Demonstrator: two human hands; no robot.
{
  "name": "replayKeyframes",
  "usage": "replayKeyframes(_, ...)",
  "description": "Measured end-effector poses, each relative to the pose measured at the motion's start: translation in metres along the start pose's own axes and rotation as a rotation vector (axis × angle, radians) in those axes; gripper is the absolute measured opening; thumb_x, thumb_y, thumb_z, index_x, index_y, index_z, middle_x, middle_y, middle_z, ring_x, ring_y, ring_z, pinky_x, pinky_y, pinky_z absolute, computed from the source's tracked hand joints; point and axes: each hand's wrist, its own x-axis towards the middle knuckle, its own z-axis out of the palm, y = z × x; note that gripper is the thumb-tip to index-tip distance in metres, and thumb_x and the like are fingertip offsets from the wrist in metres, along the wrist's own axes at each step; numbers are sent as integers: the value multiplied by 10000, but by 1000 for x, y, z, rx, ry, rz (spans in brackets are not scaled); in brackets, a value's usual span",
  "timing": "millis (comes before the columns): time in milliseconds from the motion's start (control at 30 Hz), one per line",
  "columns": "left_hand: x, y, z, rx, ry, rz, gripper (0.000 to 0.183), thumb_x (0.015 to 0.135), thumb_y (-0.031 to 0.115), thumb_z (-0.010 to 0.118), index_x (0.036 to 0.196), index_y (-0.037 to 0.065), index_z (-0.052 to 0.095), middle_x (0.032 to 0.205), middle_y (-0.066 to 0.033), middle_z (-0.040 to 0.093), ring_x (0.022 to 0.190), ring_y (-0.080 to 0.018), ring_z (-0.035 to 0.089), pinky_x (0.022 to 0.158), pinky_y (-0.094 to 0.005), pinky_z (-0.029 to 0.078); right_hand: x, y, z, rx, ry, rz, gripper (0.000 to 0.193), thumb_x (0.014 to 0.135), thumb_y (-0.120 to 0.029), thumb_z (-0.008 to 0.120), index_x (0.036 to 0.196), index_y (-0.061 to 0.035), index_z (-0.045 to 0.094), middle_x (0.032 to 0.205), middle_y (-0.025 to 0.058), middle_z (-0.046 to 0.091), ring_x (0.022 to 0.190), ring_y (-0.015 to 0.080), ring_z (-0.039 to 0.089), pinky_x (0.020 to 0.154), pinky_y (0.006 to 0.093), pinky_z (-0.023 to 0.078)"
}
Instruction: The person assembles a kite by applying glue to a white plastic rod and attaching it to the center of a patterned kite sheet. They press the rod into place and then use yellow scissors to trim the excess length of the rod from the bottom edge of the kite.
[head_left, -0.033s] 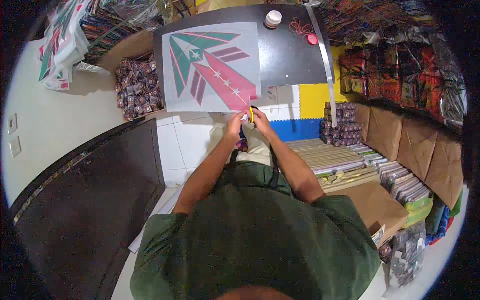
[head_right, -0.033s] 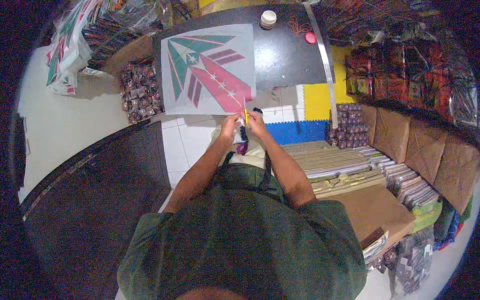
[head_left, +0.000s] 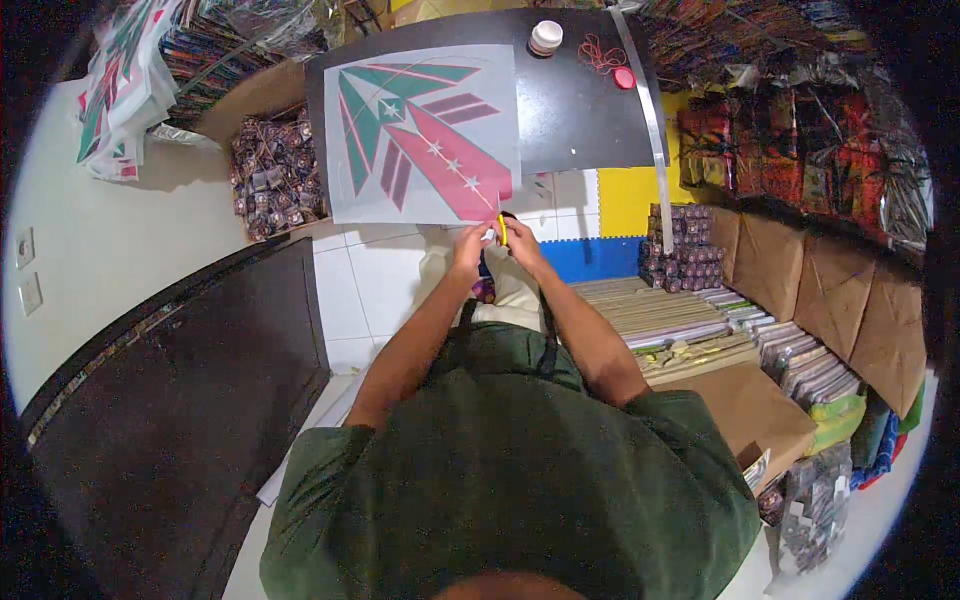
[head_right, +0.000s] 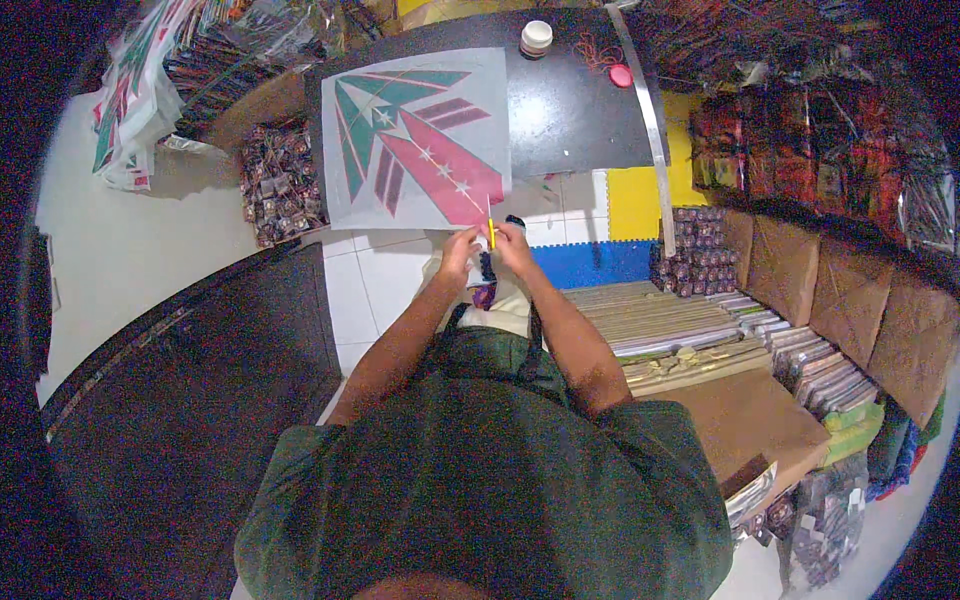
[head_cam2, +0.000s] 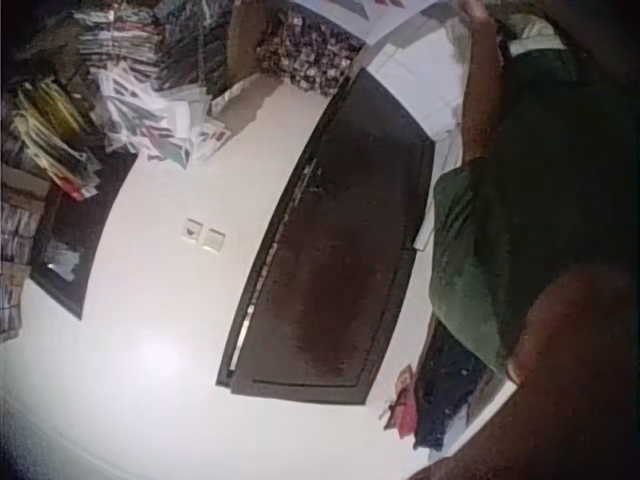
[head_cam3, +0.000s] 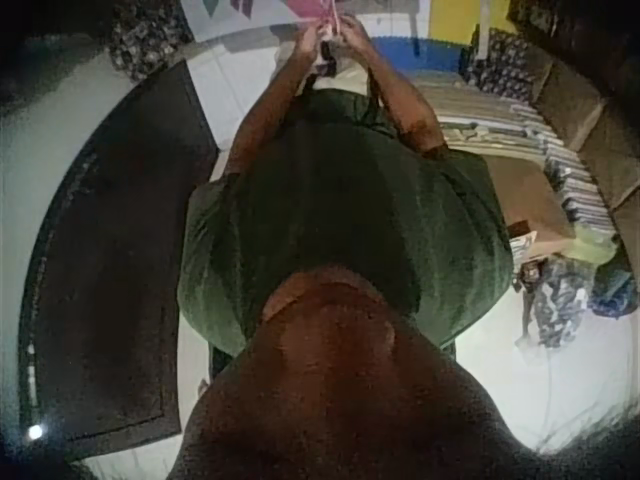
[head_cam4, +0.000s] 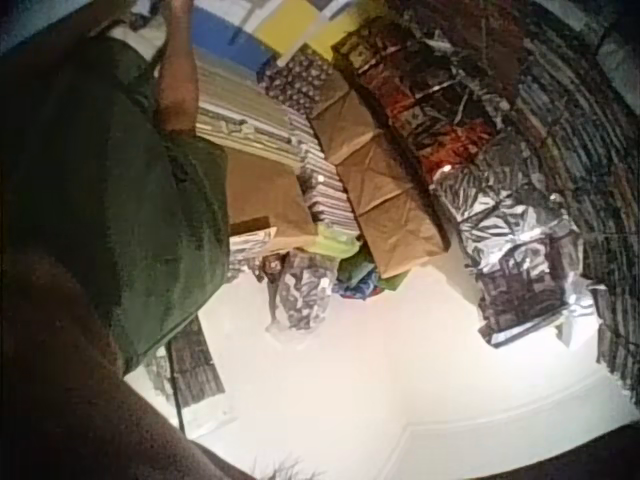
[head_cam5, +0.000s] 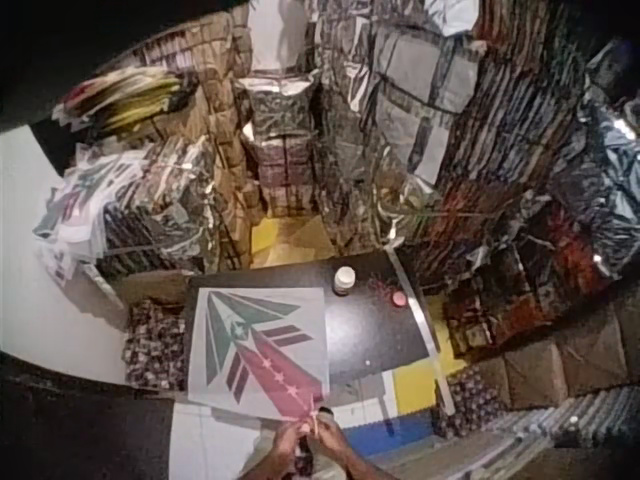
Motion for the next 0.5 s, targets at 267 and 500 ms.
replayKeyframes(267,8,-6,0,7,23,-11,520,849,460,646,1243,137,543,1254,-36,525,1135,-182,510,942,-538,282,15,32,-4,-32,28,-14,386,904,-341,703,1168,-60,681,681,-72,511,627,49,441,577,232,344)
replayKeyframes(500,8,-7,3,-17,99,28,427,840,428,674,1129,115,634,1057,-2,605,988,-161,550,761,-371,357,18,27,-3,-18,4,-69,401,912,-322,694,1194,-39,660,730,-45,586,650,51,495,578,230,379)
